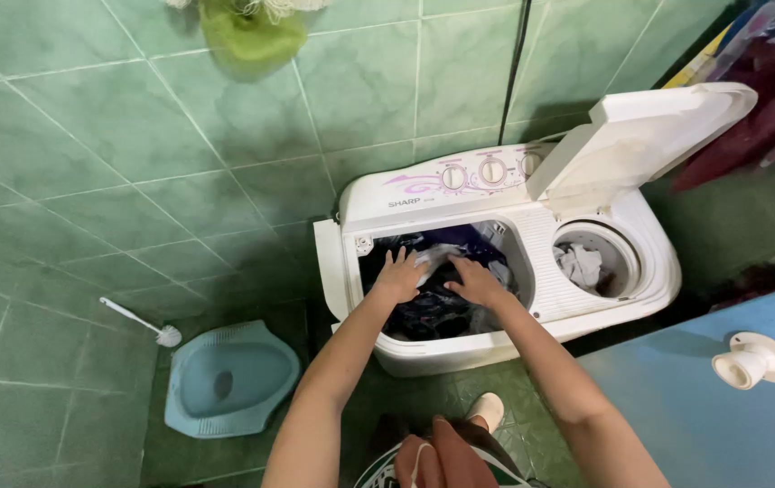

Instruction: Transferring and arranging wet clothes in a twin-tub washing machine

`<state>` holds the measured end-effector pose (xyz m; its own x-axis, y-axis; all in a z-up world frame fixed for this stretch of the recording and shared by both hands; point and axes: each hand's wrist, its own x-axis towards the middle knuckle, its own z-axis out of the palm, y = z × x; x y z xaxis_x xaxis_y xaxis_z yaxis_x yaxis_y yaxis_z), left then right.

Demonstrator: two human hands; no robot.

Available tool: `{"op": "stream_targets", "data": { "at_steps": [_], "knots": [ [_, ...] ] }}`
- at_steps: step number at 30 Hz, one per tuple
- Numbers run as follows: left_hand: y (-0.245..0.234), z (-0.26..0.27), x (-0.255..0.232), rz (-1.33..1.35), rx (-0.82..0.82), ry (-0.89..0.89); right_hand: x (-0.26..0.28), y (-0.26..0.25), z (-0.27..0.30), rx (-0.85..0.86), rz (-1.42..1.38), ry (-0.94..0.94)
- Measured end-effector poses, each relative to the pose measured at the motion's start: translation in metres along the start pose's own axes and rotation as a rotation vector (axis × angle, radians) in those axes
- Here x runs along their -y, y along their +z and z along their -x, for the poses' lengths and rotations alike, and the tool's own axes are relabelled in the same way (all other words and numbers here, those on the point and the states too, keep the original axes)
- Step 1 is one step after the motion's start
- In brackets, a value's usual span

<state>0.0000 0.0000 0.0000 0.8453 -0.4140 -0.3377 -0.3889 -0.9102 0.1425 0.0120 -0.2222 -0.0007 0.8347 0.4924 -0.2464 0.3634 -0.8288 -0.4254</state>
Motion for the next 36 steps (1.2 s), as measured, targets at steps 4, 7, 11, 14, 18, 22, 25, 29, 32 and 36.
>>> {"op": "stream_targets", "data": {
  "at_steps": [4,7,11,14,18,22,25,29,32,36],
  "knots": [
    [0.021,0.009,0.012,-0.018,0.029,-0.034,-0.006,0.023,-0.004,0.07,-0.012,0.044],
    [0.043,0.002,0.017,-0.041,0.074,-0.049,-0.019,0.04,-0.012,0.125,0.001,0.084],
    [0.071,-0.018,0.022,-0.016,0.118,-0.065,-0.038,0.053,-0.026,0.17,0.003,0.119],
    [0.082,-0.036,0.028,0.007,0.125,-0.086,-0.049,0.062,-0.044,0.196,0.071,0.117],
    [0.125,-0.078,0.035,0.012,0.112,-0.11,-0.031,0.056,-0.055,0.224,0.171,0.08],
    [0.174,-0.132,0.046,0.066,0.006,-0.136,-0.031,0.081,-0.098,0.294,0.264,0.036],
    [0.182,-0.162,0.046,0.022,0.242,-0.272,-0.044,0.112,-0.125,0.36,0.4,-0.045],
    [0.188,-0.195,0.051,0.139,0.344,-0.378,-0.095,0.169,-0.178,0.447,0.36,-0.027],
    [0.206,-0.214,0.054,0.184,0.348,-0.41,-0.102,0.187,-0.193,0.497,0.263,0.016],
    [0.202,-0.228,0.055,0.024,0.267,-0.281,-0.091,0.17,-0.196,0.484,0.232,-0.02]
  ]
}}
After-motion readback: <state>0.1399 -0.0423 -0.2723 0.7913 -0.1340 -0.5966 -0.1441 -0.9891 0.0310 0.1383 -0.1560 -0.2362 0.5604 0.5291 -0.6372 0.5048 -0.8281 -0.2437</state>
